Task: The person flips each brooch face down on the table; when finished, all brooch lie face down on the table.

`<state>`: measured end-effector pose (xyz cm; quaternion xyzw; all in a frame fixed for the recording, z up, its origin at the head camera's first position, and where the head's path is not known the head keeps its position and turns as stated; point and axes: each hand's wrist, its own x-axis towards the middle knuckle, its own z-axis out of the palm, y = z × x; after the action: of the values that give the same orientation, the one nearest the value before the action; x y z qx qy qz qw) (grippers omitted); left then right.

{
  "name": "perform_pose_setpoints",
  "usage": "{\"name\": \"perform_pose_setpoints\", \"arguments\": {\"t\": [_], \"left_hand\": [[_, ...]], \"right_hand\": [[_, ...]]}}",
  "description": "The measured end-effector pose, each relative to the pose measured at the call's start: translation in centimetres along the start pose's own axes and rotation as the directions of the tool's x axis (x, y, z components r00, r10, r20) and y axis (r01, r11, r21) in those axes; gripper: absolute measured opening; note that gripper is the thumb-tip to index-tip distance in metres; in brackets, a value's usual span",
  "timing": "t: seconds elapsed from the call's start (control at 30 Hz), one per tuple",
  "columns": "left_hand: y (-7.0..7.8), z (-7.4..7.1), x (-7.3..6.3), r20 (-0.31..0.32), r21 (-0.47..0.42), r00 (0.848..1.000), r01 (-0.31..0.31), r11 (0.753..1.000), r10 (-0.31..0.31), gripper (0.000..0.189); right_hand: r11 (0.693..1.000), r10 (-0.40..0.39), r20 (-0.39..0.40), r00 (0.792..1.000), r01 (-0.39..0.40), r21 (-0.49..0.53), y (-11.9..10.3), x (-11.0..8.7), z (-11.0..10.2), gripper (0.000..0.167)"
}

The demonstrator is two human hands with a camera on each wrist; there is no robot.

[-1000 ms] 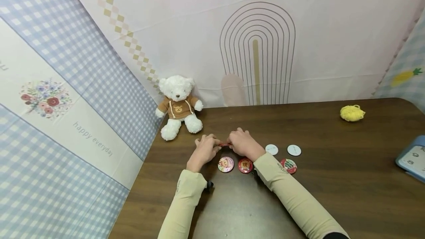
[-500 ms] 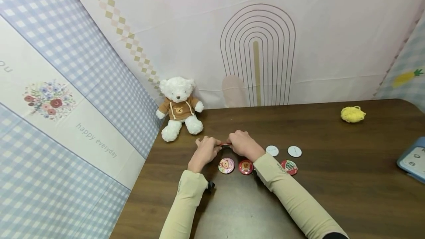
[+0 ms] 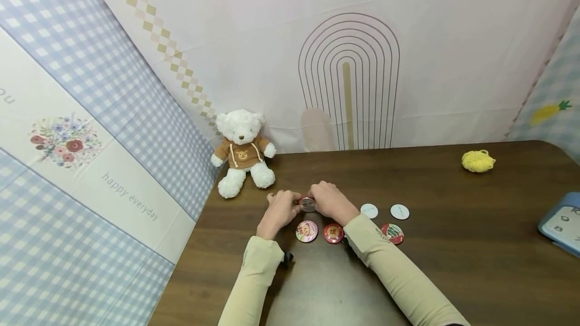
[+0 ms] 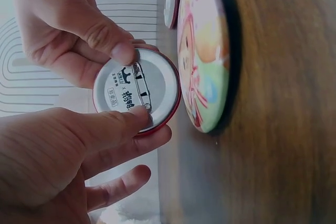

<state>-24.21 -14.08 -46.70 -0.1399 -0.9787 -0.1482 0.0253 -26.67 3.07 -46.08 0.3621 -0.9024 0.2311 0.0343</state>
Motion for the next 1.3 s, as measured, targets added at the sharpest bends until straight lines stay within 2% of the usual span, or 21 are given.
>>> {"name": "perform_pose_setpoints", "arguments": {"t": [0.13, 0.27, 0.43, 0.6, 0.9, 1.13, 1.3], "left_hand": [[0.0, 0.1, 0.0, -0.024, -0.026, 1.0, 0.007, 1.0, -0.008, 0.009], [-0.1, 0.3, 0.0, -0.021, -0.038, 1.0, 0.017, 0.999, -0.018, 0.018], [-0.1, 0.6, 0.1, -0.038, -0.001, 0.999, -0.001, 1.0, 0.001, 0.022], [0.1, 0.8, 0.2, -0.049, 0.013, 0.999, -0.005, 1.0, 0.006, 0.028], [0.3, 1.0, 0.3, 0.0, -0.007, 1.0, 0.02, 1.0, -0.02, 0.033], [0.5, 1.2, 0.6, 0.045, -0.004, 0.998, 0.038, 0.999, -0.038, 0.038], [0.6, 1.3, 0.7, 0.066, -0.002, 0.996, 0.058, 0.998, -0.058, 0.038]], "right_hand": [[0.999, 0.037, -0.015, 0.999, -0.037, -0.003, 0.0, 0.0, 0.3, 0.023], [0.998, 0.065, -0.002, 0.998, -0.065, 0.006, 0.1, 0.0, 0.5, 0.021], [0.997, 0.082, 0.005, 0.997, -0.082, 0.008, 0.0, 0.0, 0.8, 0.016], [0.988, 0.155, 0.046, 0.987, -0.154, -0.021, 0.0, 0.0, 1.0, 0.02], [0.972, 0.234, 0.1, 0.967, -0.234, -0.012, -0.2, -0.1, 1.4, 0.031], [0.975, 0.215, 0.066, 0.974, -0.21, -0.07, 0.1, 0.1, 1.2, 0.028], [0.973, 0.22, 0.074, 0.973, -0.213, -0.092, 0.2, 0.2, 1.4, 0.024]]}}
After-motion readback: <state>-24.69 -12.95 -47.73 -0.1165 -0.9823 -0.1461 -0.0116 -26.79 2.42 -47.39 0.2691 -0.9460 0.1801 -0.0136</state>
